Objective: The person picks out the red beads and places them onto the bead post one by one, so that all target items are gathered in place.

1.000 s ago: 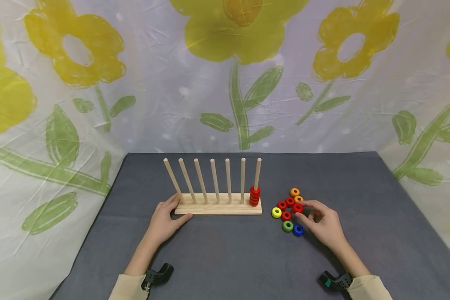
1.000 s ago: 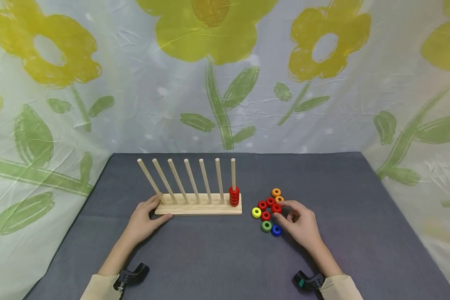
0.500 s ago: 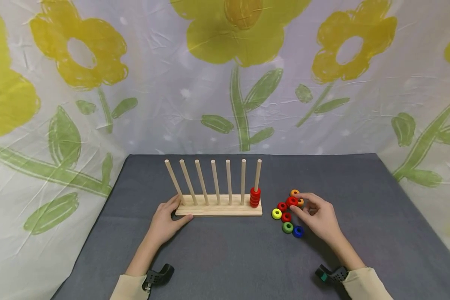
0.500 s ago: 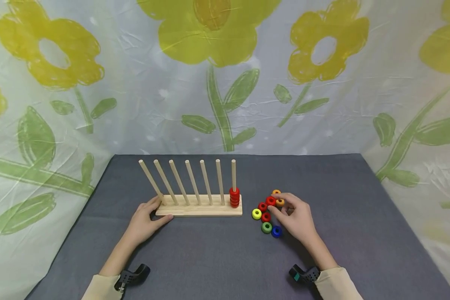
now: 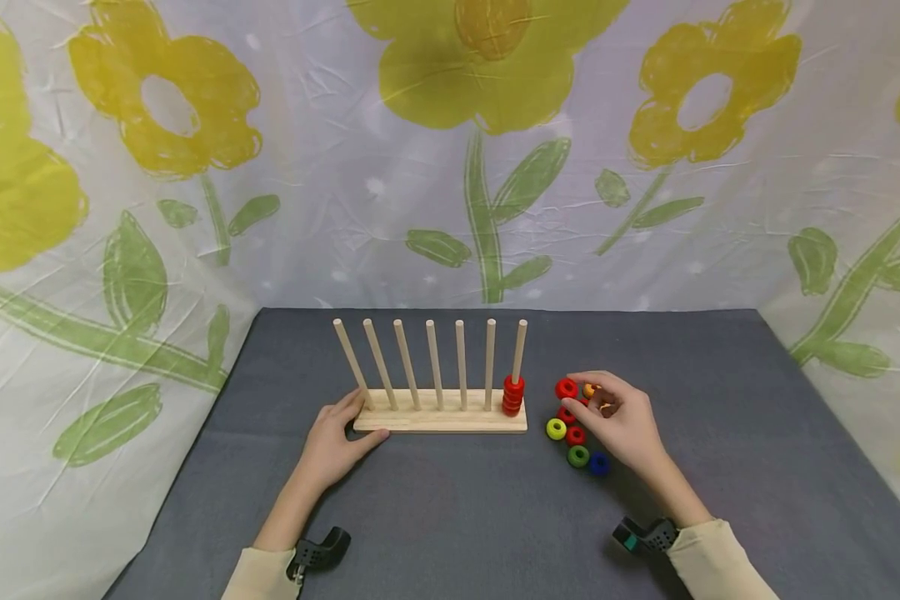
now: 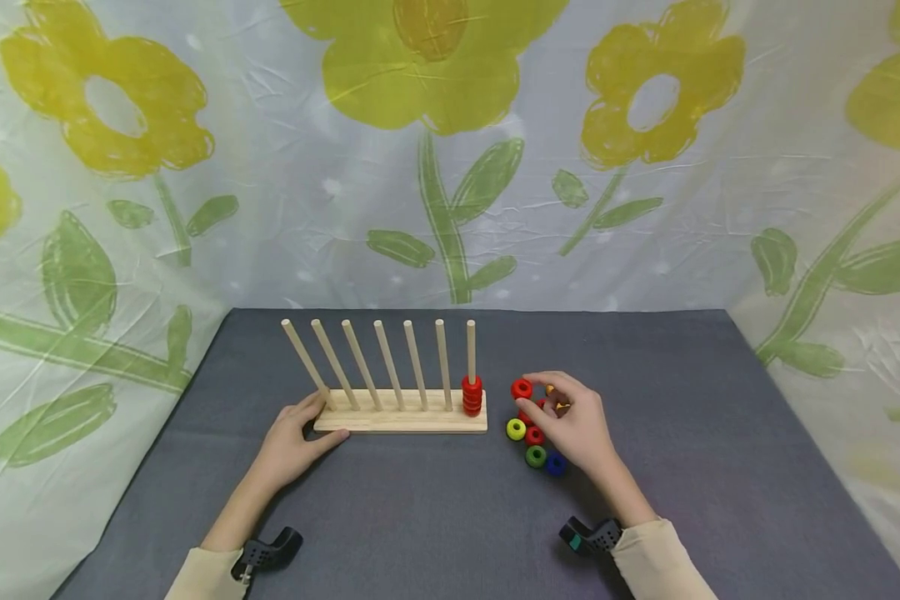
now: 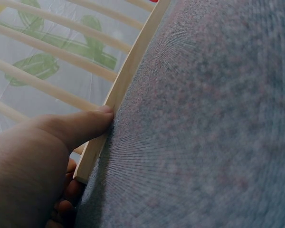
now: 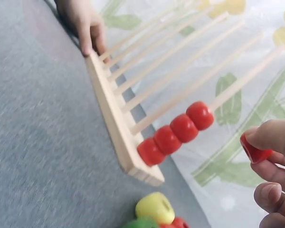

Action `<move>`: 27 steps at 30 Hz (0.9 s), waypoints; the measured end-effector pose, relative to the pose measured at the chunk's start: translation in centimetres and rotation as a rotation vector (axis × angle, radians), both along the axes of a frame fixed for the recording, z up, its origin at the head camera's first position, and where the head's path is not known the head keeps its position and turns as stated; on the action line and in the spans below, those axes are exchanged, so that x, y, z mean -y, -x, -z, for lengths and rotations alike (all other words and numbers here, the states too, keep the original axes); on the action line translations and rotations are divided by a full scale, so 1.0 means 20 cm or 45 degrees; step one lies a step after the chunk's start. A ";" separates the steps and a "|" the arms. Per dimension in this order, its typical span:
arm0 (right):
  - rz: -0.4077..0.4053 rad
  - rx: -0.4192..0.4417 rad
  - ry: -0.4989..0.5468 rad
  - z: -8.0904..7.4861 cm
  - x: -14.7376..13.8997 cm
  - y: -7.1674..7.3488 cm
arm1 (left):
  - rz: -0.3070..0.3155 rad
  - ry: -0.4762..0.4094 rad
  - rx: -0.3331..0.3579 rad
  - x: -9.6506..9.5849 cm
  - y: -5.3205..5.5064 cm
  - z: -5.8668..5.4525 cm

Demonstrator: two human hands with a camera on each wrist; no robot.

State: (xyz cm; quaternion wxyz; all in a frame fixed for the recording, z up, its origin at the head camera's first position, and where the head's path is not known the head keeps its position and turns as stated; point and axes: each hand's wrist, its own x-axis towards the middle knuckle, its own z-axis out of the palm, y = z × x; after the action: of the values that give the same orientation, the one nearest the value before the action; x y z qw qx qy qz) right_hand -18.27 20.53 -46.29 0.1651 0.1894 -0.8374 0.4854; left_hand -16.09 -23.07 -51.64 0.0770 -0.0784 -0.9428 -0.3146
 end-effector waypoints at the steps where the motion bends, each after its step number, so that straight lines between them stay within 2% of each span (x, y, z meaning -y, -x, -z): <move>1: -0.004 -0.003 0.006 -0.01 0.01 0.00 | -0.001 0.000 0.003 0.00 0.00 0.00; 6: -0.009 -0.034 0.000 -0.06 0.07 0.00 | -0.003 0.000 0.002 0.00 0.00 0.00; 13: -0.040 -0.045 0.012 -0.23 0.15 -0.07 | -0.006 -0.004 -0.001 -0.01 0.00 -0.01; 21: -0.052 -0.014 0.033 -0.26 0.16 -0.08 | -0.013 -0.002 -0.008 -0.01 0.00 -0.01; 27: -0.043 -0.035 0.046 -0.28 0.17 -0.07 | -0.014 0.005 0.009 -0.01 0.01 -0.01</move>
State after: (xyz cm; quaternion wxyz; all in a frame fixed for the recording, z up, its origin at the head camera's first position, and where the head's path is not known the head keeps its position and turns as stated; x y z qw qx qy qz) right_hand -16.93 17.08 -40.62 0.1716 0.2070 -0.8230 0.5004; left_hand -16.20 -22.93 -51.47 0.0752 -0.0723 -0.9441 -0.3127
